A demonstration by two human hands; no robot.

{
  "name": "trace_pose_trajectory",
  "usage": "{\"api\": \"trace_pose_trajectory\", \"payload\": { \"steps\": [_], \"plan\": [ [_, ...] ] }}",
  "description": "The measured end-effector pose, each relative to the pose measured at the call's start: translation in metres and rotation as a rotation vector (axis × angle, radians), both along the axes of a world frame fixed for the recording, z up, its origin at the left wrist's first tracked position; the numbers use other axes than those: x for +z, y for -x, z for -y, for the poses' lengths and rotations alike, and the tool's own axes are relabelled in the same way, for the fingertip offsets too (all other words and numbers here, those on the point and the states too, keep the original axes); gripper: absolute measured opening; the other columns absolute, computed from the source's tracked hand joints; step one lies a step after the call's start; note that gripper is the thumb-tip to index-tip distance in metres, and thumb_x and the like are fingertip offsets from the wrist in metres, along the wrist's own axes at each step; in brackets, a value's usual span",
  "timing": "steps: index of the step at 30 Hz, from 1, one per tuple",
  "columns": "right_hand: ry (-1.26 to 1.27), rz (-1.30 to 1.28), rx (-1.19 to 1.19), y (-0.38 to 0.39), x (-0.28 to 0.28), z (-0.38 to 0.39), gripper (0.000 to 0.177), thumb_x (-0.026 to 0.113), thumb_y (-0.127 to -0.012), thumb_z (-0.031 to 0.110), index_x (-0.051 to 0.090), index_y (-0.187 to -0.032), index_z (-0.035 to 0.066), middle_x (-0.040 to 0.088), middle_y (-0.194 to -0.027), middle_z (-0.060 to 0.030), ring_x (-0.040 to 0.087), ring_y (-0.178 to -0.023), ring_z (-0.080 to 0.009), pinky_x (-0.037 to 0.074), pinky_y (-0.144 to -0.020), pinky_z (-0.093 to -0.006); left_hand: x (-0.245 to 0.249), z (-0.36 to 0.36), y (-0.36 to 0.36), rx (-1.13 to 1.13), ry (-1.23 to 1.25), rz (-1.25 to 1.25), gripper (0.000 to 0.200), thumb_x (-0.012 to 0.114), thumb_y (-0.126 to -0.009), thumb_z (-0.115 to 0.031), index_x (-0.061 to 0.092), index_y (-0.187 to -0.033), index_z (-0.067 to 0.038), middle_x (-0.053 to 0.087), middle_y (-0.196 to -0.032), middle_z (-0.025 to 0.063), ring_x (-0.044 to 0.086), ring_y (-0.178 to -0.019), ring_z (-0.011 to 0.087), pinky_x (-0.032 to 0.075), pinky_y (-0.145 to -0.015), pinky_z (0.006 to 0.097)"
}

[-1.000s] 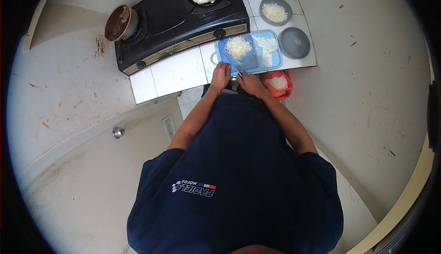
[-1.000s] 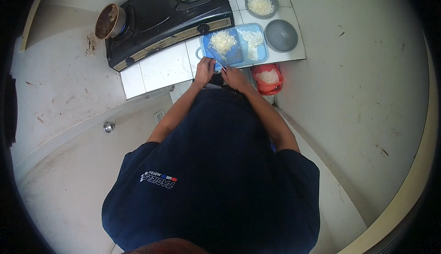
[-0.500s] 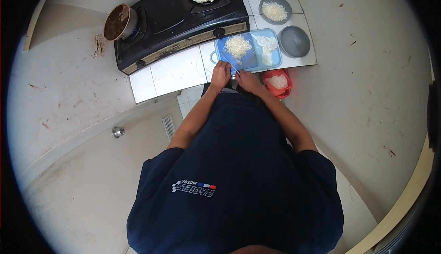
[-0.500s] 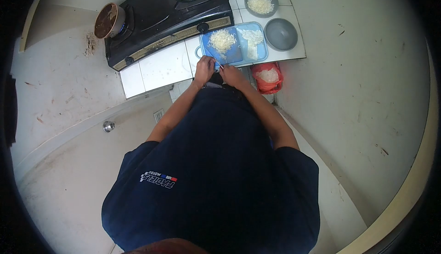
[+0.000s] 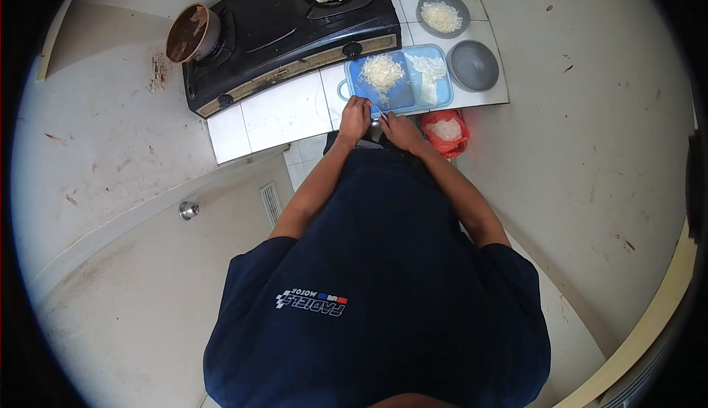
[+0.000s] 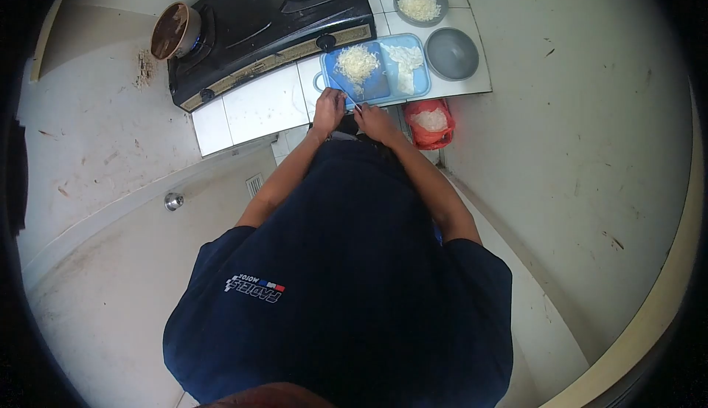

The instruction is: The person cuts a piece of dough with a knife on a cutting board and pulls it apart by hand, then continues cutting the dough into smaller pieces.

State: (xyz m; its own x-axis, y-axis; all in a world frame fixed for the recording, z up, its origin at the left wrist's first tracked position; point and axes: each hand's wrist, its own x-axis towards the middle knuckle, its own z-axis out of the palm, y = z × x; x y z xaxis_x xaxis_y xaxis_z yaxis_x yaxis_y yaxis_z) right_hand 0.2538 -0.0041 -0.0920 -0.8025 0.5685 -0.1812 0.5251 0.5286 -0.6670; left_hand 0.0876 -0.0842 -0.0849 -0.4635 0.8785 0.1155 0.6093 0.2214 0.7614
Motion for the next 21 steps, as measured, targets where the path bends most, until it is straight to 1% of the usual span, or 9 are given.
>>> {"api": "trace_pose_trajectory", "payload": {
  "steps": [2, 5, 8, 13, 15, 18, 21],
  "plan": [
    [-0.004, 0.006, -0.001, -0.001, 0.005, 0.001, 0.044, 0.054, -0.105, 0.033, 0.062, -0.098, -0.009, 0.066, -0.076, -0.0344, 0.068, -0.073, -0.0518, 0.054, -0.07, -0.0591, -0.003, 0.0, 0.0, 0.007, -0.034, -0.002, 0.008, 0.064, -0.092, -0.001, 0.069, -0.095, 0.005, 0.064, -0.091, 0.024, 0.065, -0.085, 0.0442, 0.053, -0.076, 0.0498],
    [-0.023, 0.0, 0.009, 0.0, 0.001, 0.001, 0.043, 0.054, -0.105, 0.032, 0.062, -0.097, -0.01, 0.067, -0.075, -0.0338, 0.068, -0.072, -0.051, 0.054, -0.07, -0.0592, -0.002, -0.001, 0.0, 0.008, -0.033, -0.016, 0.008, 0.063, -0.092, 0.0, 0.069, -0.095, 0.005, 0.064, -0.09, 0.024, 0.065, -0.084, 0.0443, 0.053, -0.075, 0.0497],
    [-0.053, 0.0, 0.025, 0.007, -0.01, 0.0, 0.042, 0.053, -0.105, 0.031, 0.062, -0.097, -0.009, 0.067, -0.075, -0.0327, 0.068, -0.071, -0.0503, 0.055, -0.069, -0.0591, -0.002, 0.0, 0.0, 0.006, -0.042, 0.009, 0.008, 0.063, -0.092, 0.0, 0.069, -0.095, 0.005, 0.064, -0.09, 0.0243, 0.064, -0.084, 0.0444, 0.053, -0.075, 0.0497],
    [-0.059, 0.036, 0.014, 0.01, -0.007, -0.003, 0.042, 0.053, -0.105, 0.033, 0.062, -0.098, -0.008, 0.067, -0.075, -0.0316, 0.068, -0.071, -0.0507, 0.055, -0.067, -0.0593, -0.008, 0.002, 0.002, -0.011, -0.043, -0.01, 0.009, 0.063, -0.092, 0.0, 0.069, -0.096, 0.005, 0.064, -0.091, 0.0239, 0.065, -0.085, 0.0434, 0.053, -0.076, 0.0487],
    [-0.08, 0.058, -0.076, 0.004, -0.004, -0.004, 0.043, 0.053, -0.105, 0.035, 0.062, -0.099, -0.007, 0.067, -0.075, -0.0318, 0.067, -0.071, -0.0513, 0.055, -0.067, -0.0601, -0.009, 0.003, 0.003, -0.02, -0.062, -0.015, 0.009, 0.063, -0.092, 0.0, 0.069, -0.097, 0.005, 0.065, -0.092, 0.0237, 0.065, -0.086, 0.043, 0.053, -0.077, 0.0484],
    [-0.042, 0.064, -0.085, -0.001, -0.003, -0.009, 0.043, 0.053, -0.106, 0.036, 0.061, -0.101, -0.006, 0.067, -0.076, -0.0324, 0.067, -0.072, -0.0518, 0.054, -0.068, -0.0606, -0.005, 0.003, 0.0, -0.004, -0.032, 0.025, 0.01, 0.063, -0.092, 0.0, 0.07, -0.097, 0.005, 0.065, -0.094, 0.0232, 0.066, -0.086, 0.0425, 0.053, -0.078, 0.0481],
    [-0.02, -0.005, -0.024, -0.003, -0.001, -0.003, 0.043, 0.054, -0.106, 0.035, 0.061, -0.103, -0.007, 0.067, -0.077, -0.0328, 0.067, -0.074, -0.0527, 0.053, -0.07, -0.0607, -0.004, 0.003, 0.002, 0.012, -0.029, 0.03, 0.01, 0.063, -0.092, -0.001, 0.07, -0.098, 0.004, 0.065, -0.093, 0.0231, 0.066, -0.086, 0.0423, 0.053, -0.078, 0.048]
  ]
}}
